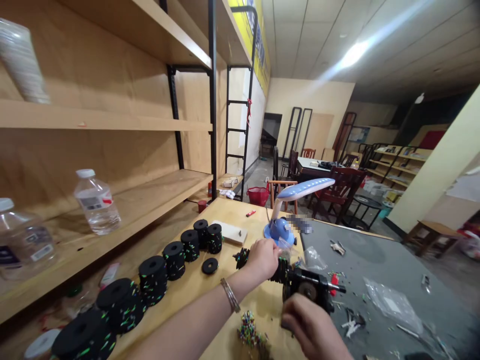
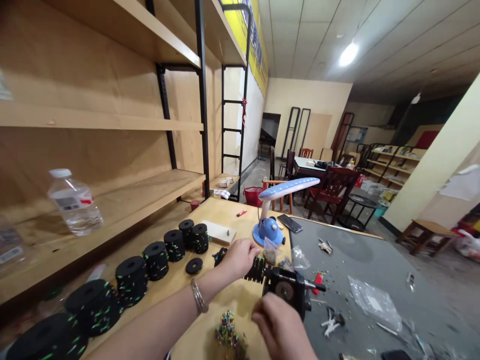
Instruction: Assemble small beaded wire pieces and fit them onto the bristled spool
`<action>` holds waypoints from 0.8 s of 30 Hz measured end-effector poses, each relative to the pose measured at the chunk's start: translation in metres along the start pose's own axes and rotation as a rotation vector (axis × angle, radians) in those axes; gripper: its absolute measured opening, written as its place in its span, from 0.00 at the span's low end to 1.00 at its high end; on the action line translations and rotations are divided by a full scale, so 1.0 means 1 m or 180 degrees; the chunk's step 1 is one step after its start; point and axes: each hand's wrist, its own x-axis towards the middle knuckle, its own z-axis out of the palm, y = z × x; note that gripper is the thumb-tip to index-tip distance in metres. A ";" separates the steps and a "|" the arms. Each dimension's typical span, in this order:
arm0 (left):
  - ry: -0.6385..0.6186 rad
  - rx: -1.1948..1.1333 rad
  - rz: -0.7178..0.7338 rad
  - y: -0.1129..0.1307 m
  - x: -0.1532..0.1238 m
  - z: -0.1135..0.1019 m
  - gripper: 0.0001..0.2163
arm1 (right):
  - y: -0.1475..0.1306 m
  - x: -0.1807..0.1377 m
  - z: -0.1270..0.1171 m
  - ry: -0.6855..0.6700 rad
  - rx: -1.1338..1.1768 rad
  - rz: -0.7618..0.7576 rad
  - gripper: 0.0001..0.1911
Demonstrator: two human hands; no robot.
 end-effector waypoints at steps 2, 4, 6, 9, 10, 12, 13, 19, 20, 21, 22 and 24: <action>-0.0102 -0.0050 -0.0069 0.000 0.004 -0.001 0.09 | 0.002 0.013 -0.025 0.0289 0.0167 0.0252 0.10; -0.0191 -0.0091 -0.0129 0.000 0.006 -0.001 0.10 | 0.007 0.030 -0.041 0.0593 0.0307 0.0475 0.12; -0.0263 -0.0119 -0.0185 0.000 0.008 -0.001 0.10 | 0.012 0.047 -0.048 0.0664 0.0431 0.0560 0.13; -0.0312 -0.0147 -0.0254 0.000 0.009 0.000 0.10 | 0.014 0.068 -0.047 0.0546 0.0535 0.0650 0.13; -0.0315 -0.0159 -0.0268 0.000 0.009 0.000 0.10 | 0.014 0.073 -0.046 0.0495 0.0525 0.0688 0.12; -0.0310 -0.0185 -0.0286 -0.001 0.009 0.001 0.10 | 0.012 0.080 -0.043 0.0424 0.0461 0.0763 0.12; -0.0308 -0.0198 -0.0291 -0.001 0.009 0.001 0.10 | 0.011 0.082 -0.042 0.0405 0.0432 0.0788 0.12; -0.0323 -0.0272 -0.0294 0.000 0.008 -0.001 0.10 | 0.011 0.088 -0.040 0.0291 0.0231 0.0843 0.11; -0.0325 -0.0280 -0.0299 0.000 0.008 -0.002 0.10 | 0.010 0.089 -0.040 0.0272 0.0188 0.0843 0.11; -0.0327 -0.0289 -0.0306 0.000 0.008 -0.002 0.10 | 0.010 0.090 -0.040 0.0255 0.0147 0.0841 0.10; -0.0329 -0.0298 -0.0312 0.000 0.008 -0.002 0.10 | 0.010 0.091 -0.040 0.0240 0.0109 0.0841 0.10; -0.0337 -0.0314 -0.0316 0.001 0.008 -0.003 0.10 | 0.010 0.093 -0.040 0.0213 0.0048 0.0844 0.09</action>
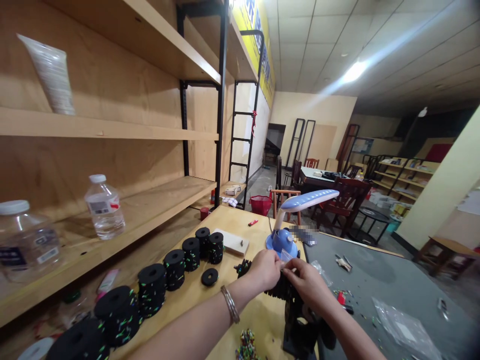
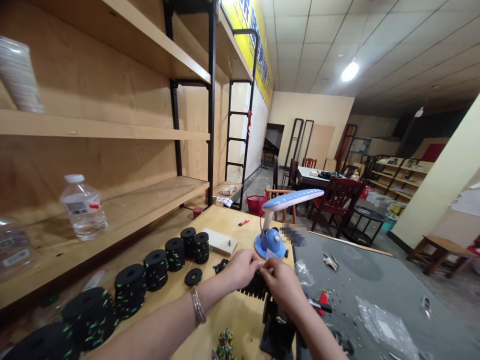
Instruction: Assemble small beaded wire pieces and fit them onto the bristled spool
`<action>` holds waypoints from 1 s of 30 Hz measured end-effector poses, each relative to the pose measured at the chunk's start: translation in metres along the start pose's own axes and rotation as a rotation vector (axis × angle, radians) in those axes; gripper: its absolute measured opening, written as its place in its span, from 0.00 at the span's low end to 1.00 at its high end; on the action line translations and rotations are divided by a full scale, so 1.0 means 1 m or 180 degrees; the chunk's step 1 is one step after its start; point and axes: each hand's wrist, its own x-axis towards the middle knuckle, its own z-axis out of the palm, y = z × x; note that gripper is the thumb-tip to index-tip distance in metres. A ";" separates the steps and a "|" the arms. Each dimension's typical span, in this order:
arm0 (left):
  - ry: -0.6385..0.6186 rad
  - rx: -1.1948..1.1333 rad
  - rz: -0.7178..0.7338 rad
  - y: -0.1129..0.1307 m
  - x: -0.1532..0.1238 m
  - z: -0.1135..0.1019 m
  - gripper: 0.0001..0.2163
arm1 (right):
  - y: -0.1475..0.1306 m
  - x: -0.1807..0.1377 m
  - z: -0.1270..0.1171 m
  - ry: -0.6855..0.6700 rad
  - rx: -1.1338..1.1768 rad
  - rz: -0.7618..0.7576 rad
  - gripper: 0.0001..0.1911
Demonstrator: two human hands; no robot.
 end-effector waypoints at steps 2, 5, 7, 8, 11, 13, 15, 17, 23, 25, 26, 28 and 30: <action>-0.0012 -0.0014 0.0004 0.001 -0.001 0.000 0.11 | 0.000 0.001 0.000 -0.0013 -0.0050 0.0006 0.09; -0.0014 -0.0033 0.0017 0.001 -0.002 -0.001 0.10 | 0.000 0.003 0.001 -0.0020 -0.0117 -0.0004 0.09; -0.0011 -0.0046 0.0030 0.001 -0.003 -0.002 0.11 | 0.000 0.004 0.001 -0.0016 -0.0155 -0.0013 0.09; -0.0012 -0.0053 0.0033 0.001 -0.003 -0.002 0.11 | 0.001 0.004 0.001 -0.0016 -0.0168 -0.0013 0.09; -0.0017 -0.0065 0.0019 0.001 -0.003 -0.002 0.11 | 0.003 0.004 0.003 -0.0007 -0.0173 -0.0021 0.09; -0.0010 -0.0070 -0.0003 0.002 -0.003 -0.003 0.11 | 0.003 0.004 0.004 0.0013 -0.0163 -0.0033 0.09; 0.0003 -0.0073 -0.0023 0.002 -0.003 -0.003 0.11 | 0.004 0.004 0.005 0.0042 -0.0156 -0.0044 0.09; 0.0012 -0.0083 -0.0037 0.002 -0.003 -0.003 0.11 | 0.003 0.003 0.006 0.0071 -0.0152 -0.0046 0.09; -0.0001 -0.0112 -0.0080 0.003 -0.003 -0.004 0.10 | 0.002 0.002 0.009 0.0157 -0.0155 -0.0062 0.09; -0.0007 -0.0117 -0.0083 0.003 -0.003 -0.005 0.10 | 0.004 0.001 0.010 0.0192 -0.0174 -0.0085 0.09; -0.0010 -0.0119 -0.0081 0.003 -0.003 -0.005 0.10 | 0.004 0.001 0.011 0.0211 -0.0184 -0.0094 0.10; -0.0017 -0.0121 -0.0074 0.003 -0.003 -0.005 0.10 | 0.005 0.001 0.012 0.0243 -0.0197 -0.0106 0.10; -0.0021 -0.0124 -0.0070 0.003 -0.004 -0.005 0.10 | 0.005 0.001 0.013 0.0258 -0.0182 -0.0106 0.09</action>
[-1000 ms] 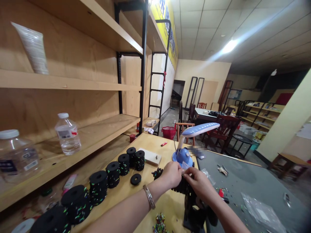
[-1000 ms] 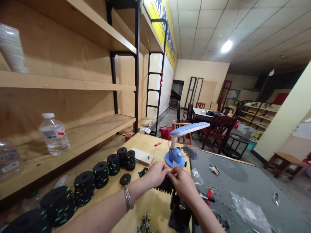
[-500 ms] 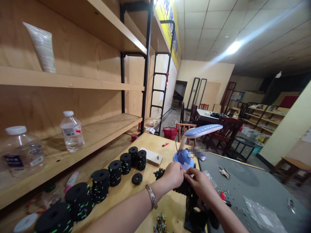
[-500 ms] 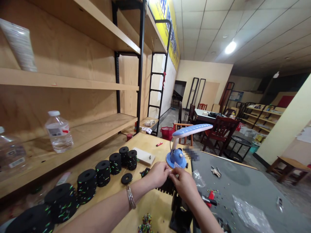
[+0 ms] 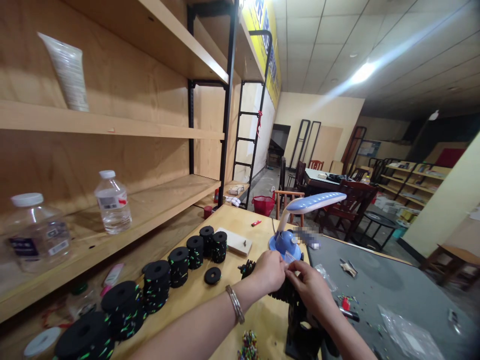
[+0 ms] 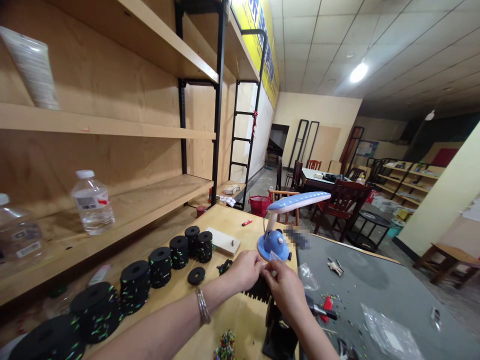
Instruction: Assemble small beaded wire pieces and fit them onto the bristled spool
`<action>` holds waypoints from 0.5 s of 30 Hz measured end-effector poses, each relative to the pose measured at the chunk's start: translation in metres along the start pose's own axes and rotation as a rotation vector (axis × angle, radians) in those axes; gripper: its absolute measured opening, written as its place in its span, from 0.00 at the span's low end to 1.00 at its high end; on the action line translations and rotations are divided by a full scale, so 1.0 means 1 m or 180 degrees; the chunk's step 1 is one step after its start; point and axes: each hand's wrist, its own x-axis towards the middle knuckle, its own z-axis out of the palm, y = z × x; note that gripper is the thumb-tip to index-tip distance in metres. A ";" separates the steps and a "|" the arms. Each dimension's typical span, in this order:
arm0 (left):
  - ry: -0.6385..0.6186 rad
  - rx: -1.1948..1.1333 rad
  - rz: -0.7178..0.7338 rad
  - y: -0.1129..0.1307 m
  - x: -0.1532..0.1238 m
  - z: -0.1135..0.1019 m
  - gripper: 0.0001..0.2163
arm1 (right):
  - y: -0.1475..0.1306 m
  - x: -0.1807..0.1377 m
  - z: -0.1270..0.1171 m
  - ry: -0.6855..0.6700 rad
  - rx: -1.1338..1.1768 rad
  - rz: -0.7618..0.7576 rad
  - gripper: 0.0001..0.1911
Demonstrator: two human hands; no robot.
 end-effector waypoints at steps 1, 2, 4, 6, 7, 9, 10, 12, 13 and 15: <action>-0.0002 0.0000 0.0001 0.000 0.000 0.000 0.10 | 0.000 0.000 0.000 0.0000 0.0017 0.0004 0.09; -0.0002 0.0002 0.0002 0.000 0.000 0.000 0.10 | -0.001 0.000 0.000 -0.0004 0.0037 0.0000 0.09; -0.0001 0.0010 0.0001 0.001 -0.001 0.000 0.10 | -0.001 0.000 -0.001 -0.0011 0.0101 -0.0007 0.09; 0.0004 0.0021 -0.0006 0.001 -0.001 0.000 0.10 | -0.002 0.000 -0.001 -0.0006 0.0196 -0.0014 0.08; 0.0008 0.0027 -0.0009 0.001 -0.001 0.000 0.10 | -0.001 0.000 -0.001 -0.0003 0.0243 -0.0020 0.08; 0.0021 0.0045 -0.0013 0.001 -0.001 0.001 0.10 | -0.001 0.001 0.000 -0.0002 0.0322 -0.0025 0.07; 0.0027 0.0058 -0.0015 0.002 -0.001 0.001 0.10 | 0.000 0.001 0.001 -0.0007 0.0349 -0.0027 0.07; 0.0030 0.0081 -0.0023 0.002 -0.001 0.001 0.10 | 0.001 0.002 0.002 -0.0015 0.0404 -0.0008 0.06; 0.0031 0.0089 -0.0025 0.002 -0.001 0.001 0.10 | 0.001 0.002 0.002 -0.0023 0.0442 0.0009 0.05; 0.0031 0.0100 -0.0026 0.002 -0.001 0.001 0.10 | 0.003 0.002 0.001 -0.0056 0.0543 0.0049 0.05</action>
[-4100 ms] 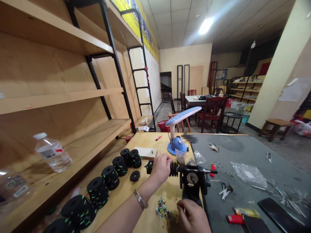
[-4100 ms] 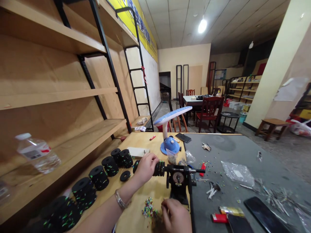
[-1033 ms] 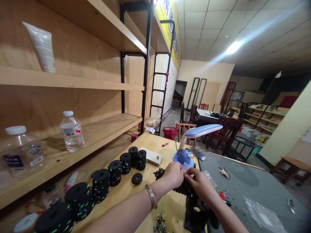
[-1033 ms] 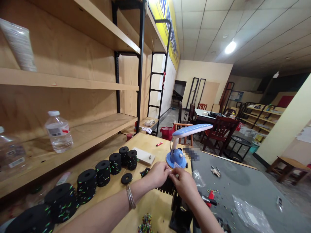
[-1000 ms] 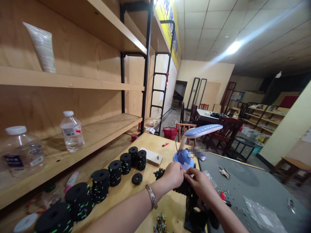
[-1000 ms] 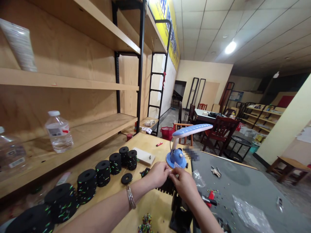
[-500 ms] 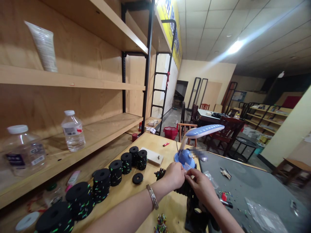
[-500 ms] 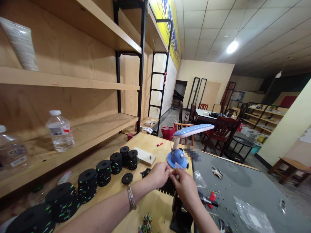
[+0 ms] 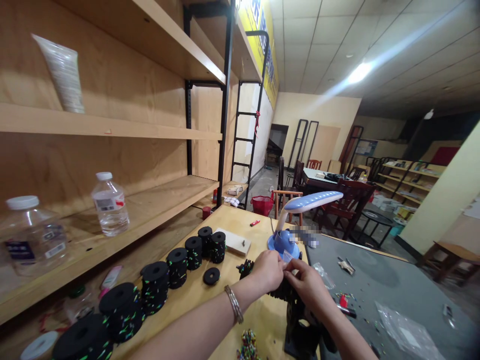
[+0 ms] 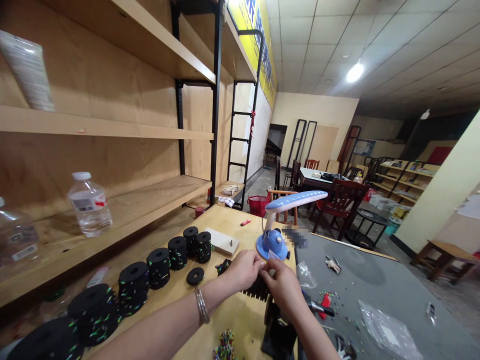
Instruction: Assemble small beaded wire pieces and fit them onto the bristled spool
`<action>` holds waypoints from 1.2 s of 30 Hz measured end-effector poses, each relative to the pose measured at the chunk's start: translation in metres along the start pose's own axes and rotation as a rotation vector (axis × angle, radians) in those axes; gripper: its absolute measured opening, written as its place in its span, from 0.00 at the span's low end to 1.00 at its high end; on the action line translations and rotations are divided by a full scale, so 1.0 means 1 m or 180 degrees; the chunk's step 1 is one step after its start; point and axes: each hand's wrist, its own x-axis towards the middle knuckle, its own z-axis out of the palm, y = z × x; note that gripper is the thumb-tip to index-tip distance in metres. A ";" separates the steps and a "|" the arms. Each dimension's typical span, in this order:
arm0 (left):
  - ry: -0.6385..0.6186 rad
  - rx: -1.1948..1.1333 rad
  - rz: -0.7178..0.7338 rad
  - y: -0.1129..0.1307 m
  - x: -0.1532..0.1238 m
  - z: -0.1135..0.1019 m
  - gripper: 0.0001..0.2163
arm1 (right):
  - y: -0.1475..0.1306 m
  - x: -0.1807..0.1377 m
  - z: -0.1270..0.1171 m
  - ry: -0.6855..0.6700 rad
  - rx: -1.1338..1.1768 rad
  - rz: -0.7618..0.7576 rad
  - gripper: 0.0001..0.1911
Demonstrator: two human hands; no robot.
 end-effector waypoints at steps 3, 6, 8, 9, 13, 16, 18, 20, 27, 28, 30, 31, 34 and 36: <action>0.0019 0.0024 0.0021 0.000 0.000 0.001 0.09 | 0.003 0.000 -0.003 -0.0106 0.0220 0.0047 0.09; 0.0015 0.0076 0.0051 -0.001 0.001 0.003 0.09 | 0.006 0.001 -0.004 -0.0168 0.0434 0.0058 0.11; 0.0018 0.0136 0.0093 -0.002 0.002 0.006 0.09 | 0.009 0.002 -0.004 -0.0129 0.0515 0.0044 0.09; 0.0029 0.0172 0.0122 -0.003 0.002 0.007 0.09 | 0.011 0.003 -0.003 -0.0094 0.0535 0.0033 0.09; 0.0105 0.0317 0.0245 -0.004 0.002 0.012 0.08 | 0.014 0.003 0.000 0.0035 0.0541 0.0013 0.09; 0.0173 0.0385 0.0380 -0.005 -0.001 0.014 0.08 | 0.014 0.001 0.001 0.0100 0.0523 0.0039 0.08; 0.0255 0.0407 0.0506 -0.005 -0.007 0.013 0.07 | 0.013 0.000 0.001 0.0132 0.0515 0.0059 0.08; 0.0346 0.0410 0.0621 -0.007 -0.013 0.013 0.06 | 0.013 -0.001 0.000 0.0155 0.0502 0.0087 0.08; 0.0839 0.0296 0.1076 -0.020 -0.024 0.014 0.07 | 0.009 -0.001 0.000 0.0104 0.0440 0.0193 0.10; 0.0861 0.0302 0.1076 -0.021 -0.024 0.015 0.07 | 0.009 -0.001 0.000 0.0094 0.0428 0.0207 0.10; 0.0875 0.0342 0.1053 -0.022 -0.024 0.016 0.08 | 0.008 -0.001 0.001 0.0065 0.0402 0.0240 0.10; 0.0879 0.0371 0.1041 -0.022 -0.024 0.017 0.08 | 0.008 0.000 0.001 0.0042 0.0391 0.0258 0.10; 0.0875 0.0437 0.1020 -0.022 -0.024 0.017 0.08 | 0.007 0.002 0.000 -0.0056 0.0375 0.0326 0.08; 0.0860 0.0467 0.0997 -0.022 -0.024 0.017 0.08 | 0.006 0.005 0.000 -0.0131 0.0382 0.0381 0.06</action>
